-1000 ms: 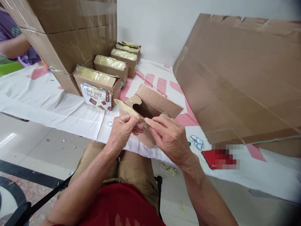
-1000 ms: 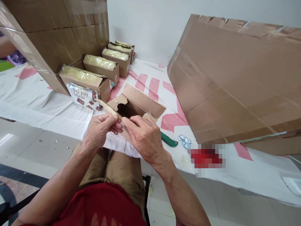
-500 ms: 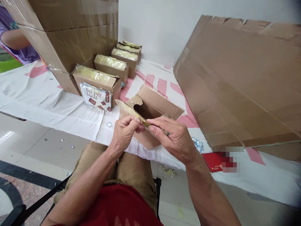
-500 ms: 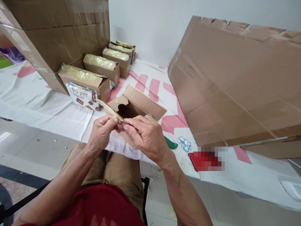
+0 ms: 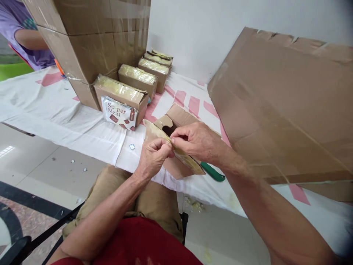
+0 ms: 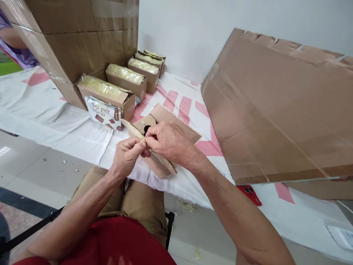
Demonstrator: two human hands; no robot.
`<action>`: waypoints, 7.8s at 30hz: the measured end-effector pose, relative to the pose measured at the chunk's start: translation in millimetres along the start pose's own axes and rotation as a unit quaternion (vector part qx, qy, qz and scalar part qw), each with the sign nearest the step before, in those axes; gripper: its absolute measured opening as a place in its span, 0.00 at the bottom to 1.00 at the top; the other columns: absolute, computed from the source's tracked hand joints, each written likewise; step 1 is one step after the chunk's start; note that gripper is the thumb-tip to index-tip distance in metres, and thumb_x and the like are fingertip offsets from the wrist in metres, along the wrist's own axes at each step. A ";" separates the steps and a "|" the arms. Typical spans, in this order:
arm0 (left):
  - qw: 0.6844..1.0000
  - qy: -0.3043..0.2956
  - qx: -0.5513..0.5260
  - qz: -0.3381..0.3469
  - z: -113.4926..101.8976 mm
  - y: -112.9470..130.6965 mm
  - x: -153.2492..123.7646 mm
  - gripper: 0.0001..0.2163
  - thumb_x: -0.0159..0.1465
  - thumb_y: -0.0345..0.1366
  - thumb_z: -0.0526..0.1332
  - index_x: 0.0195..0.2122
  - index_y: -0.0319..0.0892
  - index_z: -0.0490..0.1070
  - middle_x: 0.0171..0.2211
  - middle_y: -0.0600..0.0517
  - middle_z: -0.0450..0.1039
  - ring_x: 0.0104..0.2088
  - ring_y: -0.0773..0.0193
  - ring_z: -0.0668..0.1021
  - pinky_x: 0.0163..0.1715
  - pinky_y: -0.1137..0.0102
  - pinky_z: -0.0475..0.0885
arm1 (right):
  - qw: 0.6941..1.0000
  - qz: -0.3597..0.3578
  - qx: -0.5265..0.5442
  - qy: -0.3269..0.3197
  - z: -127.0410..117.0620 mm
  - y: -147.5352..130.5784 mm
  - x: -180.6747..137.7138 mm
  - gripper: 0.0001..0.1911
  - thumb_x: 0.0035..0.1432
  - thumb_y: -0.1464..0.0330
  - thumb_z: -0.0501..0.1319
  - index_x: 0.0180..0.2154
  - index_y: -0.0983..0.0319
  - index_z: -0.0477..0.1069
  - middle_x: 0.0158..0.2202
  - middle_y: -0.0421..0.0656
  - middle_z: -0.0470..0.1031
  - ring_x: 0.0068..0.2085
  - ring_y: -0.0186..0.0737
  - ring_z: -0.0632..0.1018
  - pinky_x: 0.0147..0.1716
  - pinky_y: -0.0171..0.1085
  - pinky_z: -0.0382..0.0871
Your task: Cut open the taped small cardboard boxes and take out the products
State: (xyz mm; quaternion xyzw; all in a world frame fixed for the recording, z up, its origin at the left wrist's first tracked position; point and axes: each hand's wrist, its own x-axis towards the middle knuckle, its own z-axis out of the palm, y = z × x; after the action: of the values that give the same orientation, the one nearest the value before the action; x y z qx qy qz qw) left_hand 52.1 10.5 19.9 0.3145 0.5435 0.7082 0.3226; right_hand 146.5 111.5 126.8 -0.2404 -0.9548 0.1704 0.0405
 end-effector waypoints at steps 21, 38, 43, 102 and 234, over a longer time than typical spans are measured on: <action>0.997 0.020 -0.081 0.007 2.3 -14.3 2.9 0.10 0.55 0.37 0.62 0.18 0.43 0.75 0.19 0.52 0.77 0.23 0.65 0.76 0.32 0.70 0.72 | 0.994 -0.016 0.063 0.085 15.4 7.4 -6.0 0.13 0.57 0.72 0.58 0.28 0.63 0.81 0.24 0.40 0.79 0.25 0.33 0.72 0.28 0.34 0.60; 0.999 -0.001 0.025 0.025 1.7 -0.7 8.0 0.13 0.56 0.39 0.61 0.16 0.43 0.71 0.17 0.54 0.73 0.22 0.67 0.72 0.26 0.72 0.66 | 0.991 0.017 -0.113 0.065 13.9 -5.0 -9.0 0.12 0.59 0.73 0.58 0.31 0.62 0.82 0.28 0.44 0.82 0.29 0.38 0.75 0.29 0.38 0.54; 0.998 0.054 0.001 0.038 12.4 -7.8 5.2 0.12 0.54 0.37 0.60 0.14 0.44 0.71 0.16 0.55 0.72 0.22 0.66 0.72 0.27 0.71 0.67 | 0.987 0.019 -0.126 0.095 18.2 -2.8 -10.3 0.12 0.59 0.73 0.58 0.32 0.62 0.81 0.28 0.44 0.81 0.28 0.38 0.74 0.29 0.38 0.55; 0.894 -0.339 -0.200 -0.214 6.0 -37.8 -85.4 0.17 0.57 0.48 0.77 0.38 0.40 0.79 0.27 0.50 0.79 0.28 0.62 0.83 0.34 0.69 0.78 | 0.888 0.184 0.394 0.150 93.4 22.8 -178.9 0.15 0.64 0.56 0.64 0.29 0.57 0.72 0.19 0.37 0.68 0.21 0.38 0.69 0.23 0.38 0.64; 0.974 -0.171 0.146 -0.041 -54.7 35.4 21.4 0.29 0.58 0.41 0.69 0.60 0.36 0.74 0.38 0.48 0.79 0.37 0.61 0.77 0.40 0.67 0.70 | 0.919 -0.095 -0.047 0.380 97.9 71.9 -45.7 0.09 0.71 0.72 0.53 0.37 0.59 0.69 0.34 0.44 0.76 0.35 0.43 0.74 0.34 0.40 0.65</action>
State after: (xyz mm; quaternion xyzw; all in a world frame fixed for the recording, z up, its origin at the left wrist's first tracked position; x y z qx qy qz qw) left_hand -8.3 -10.5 44.8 0.4518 0.5904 0.5433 0.3901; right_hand 203.2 119.4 10.4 -0.1968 -0.8928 0.0166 0.4048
